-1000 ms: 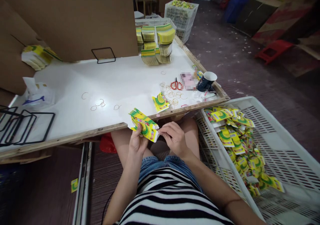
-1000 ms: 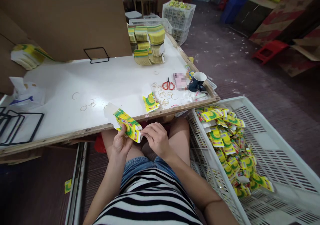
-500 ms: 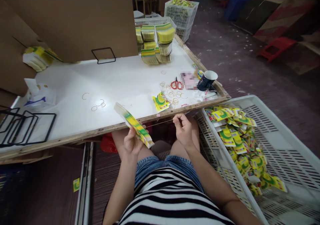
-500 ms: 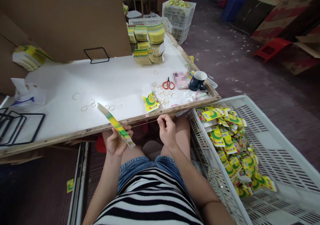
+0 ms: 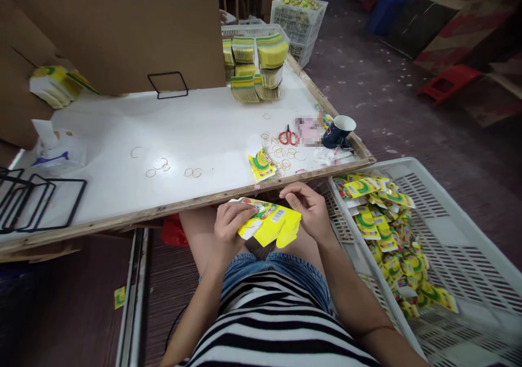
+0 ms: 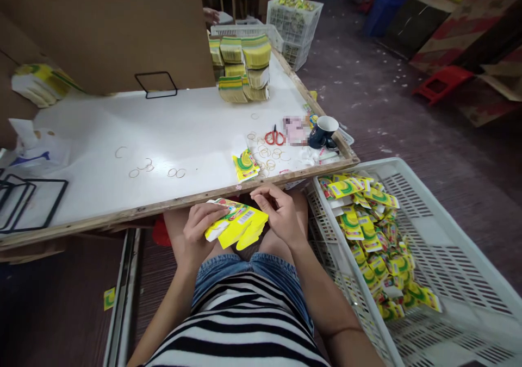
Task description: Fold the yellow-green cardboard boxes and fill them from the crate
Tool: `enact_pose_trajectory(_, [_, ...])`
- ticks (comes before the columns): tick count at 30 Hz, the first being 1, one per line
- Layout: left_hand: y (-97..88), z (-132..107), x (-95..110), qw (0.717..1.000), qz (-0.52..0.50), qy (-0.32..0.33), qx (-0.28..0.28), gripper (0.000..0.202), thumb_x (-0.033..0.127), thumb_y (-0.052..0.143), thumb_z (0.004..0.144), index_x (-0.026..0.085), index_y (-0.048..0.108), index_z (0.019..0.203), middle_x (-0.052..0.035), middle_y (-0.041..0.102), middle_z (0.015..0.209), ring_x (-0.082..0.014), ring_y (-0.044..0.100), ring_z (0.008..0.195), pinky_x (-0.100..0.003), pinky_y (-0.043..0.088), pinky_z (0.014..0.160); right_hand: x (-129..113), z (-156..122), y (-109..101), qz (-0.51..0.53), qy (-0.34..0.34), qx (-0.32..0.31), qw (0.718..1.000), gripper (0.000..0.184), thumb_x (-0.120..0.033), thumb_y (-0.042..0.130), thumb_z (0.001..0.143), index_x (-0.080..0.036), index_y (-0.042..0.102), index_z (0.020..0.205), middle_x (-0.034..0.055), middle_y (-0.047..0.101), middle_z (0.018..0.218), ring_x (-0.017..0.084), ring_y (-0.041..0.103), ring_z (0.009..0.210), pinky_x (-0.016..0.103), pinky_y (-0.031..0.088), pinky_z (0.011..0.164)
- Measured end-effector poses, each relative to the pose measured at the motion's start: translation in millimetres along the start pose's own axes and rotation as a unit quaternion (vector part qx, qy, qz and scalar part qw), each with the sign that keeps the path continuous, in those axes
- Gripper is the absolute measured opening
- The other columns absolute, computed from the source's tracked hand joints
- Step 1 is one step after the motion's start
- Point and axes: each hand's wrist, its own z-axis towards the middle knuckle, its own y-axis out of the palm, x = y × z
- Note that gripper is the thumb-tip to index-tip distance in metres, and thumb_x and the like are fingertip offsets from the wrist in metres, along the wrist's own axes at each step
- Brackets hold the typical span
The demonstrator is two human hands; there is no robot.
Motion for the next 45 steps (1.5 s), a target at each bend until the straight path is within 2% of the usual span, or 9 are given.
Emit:
enact_pose_trajectory(11, [5.1,2,1,1.0,-0.005,-0.009,-0.02,0.028,0.022,0.068,0.079,0.031,0.072,0.105,-0.0063,0.074,0.102,-0.0267,0.061,0.094,-0.04,0.039,0.088,-38,-9,-25,-0.088,-0.096,-0.081,0.988,0.017,-0.029,0.054,0.092,-0.025,0.071,0.092,0.0045,0.067,0.084,0.02,0.06,0.083,0.037,0.048,0.073])
enact_pose_trajectory(17, [12.9,6,-1,0.994,0.046,0.035,-0.095,0.021,0.022,0.059,0.085,0.026,0.07,0.103,-0.0073,0.072,0.098,-0.0245,0.06,0.091,-0.037,0.039,0.084,-57,2,-9,-0.225,-0.128,-0.26,0.93,0.013,-0.025,0.065,0.086,-0.027,0.073,0.095,0.0028,0.066,0.089,0.02,0.056,0.088,0.038,0.043,0.081])
enact_pose_trajectory(21, [11.7,4,-2,0.989,0.089,0.062,-0.099,0.018,0.022,0.058,0.086,0.024,0.069,0.1,-0.0076,0.071,0.093,-0.0231,0.058,0.086,-0.035,0.038,0.079,-50,5,1,-0.267,-0.139,-0.29,0.909,0.005,-0.021,0.066,0.084,-0.022,0.07,0.081,0.0018,0.064,0.081,0.018,0.053,0.08,0.035,0.041,0.076])
enact_pose_trajectory(29, [5.0,2,-5,0.99,0.093,0.047,-0.093,0.028,0.014,0.053,0.085,0.025,0.07,0.105,-0.0075,0.072,0.094,-0.0235,0.058,0.087,-0.038,0.039,0.081,-43,-1,-3,-0.14,-0.101,-0.309,0.935,0.024,-0.03,0.043,0.097,-0.02,0.056,0.079,0.0031,0.057,0.081,0.017,0.052,0.079,0.031,0.044,0.072])
enact_pose_trajectory(31, [2.0,2,-3,0.994,0.073,0.039,-0.075,0.027,0.016,0.057,0.084,0.026,0.07,0.104,-0.007,0.073,0.094,-0.0238,0.059,0.086,-0.038,0.04,0.079,-37,0,-11,-0.059,-0.062,-0.293,0.952,0.032,-0.041,0.039,0.097,-0.021,0.051,0.076,0.0031,0.054,0.079,0.016,0.051,0.074,0.031,0.045,0.068])
enact_pose_trajectory(36, [-3.0,4,16,0.997,-0.027,0.053,-0.049,0.027,0.021,0.068,0.08,0.028,0.07,0.106,-0.0058,0.073,0.091,-0.0229,0.061,0.085,-0.038,0.041,0.082,-8,14,-28,0.145,0.07,-0.092,0.983,0.039,-0.06,0.053,0.085,-0.024,0.04,0.074,-0.0043,0.038,0.059,0.013,0.039,0.052,0.027,0.035,0.048])
enact_pose_trajectory(39, [6.2,9,26,0.993,-0.085,0.042,-0.067,0.025,0.022,0.07,0.078,0.028,0.071,0.103,-0.0052,0.073,0.089,-0.022,0.062,0.083,-0.037,0.042,0.079,6,18,-21,0.203,0.128,-0.104,0.965,0.037,-0.055,0.061,0.082,-0.023,0.042,0.075,-0.0061,0.041,0.057,0.012,0.043,0.05,0.025,0.036,0.047])
enact_pose_trajectory(42, [23.7,14,23,0.982,-0.166,-0.049,-0.072,0.015,0.023,0.07,0.078,0.025,0.075,0.092,-0.0064,0.073,0.084,-0.0216,0.063,0.079,-0.035,0.045,0.075,13,18,-8,0.195,0.155,-0.138,0.959,0.039,-0.056,0.063,0.08,-0.021,0.046,0.075,-0.0048,0.05,0.059,0.011,0.052,0.053,0.025,0.043,0.051])
enact_pose_trajectory(45, [39.7,16,7,0.939,-0.274,-0.206,0.0,0.017,0.029,0.079,0.068,0.019,0.074,0.082,-0.0056,0.071,0.08,-0.0218,0.064,0.075,-0.033,0.05,0.07,20,23,-7,0.149,0.148,-0.079,0.974,0.036,-0.052,0.059,0.083,-0.019,0.049,0.075,-0.0039,0.054,0.06,0.007,0.052,0.051,0.021,0.04,0.05])
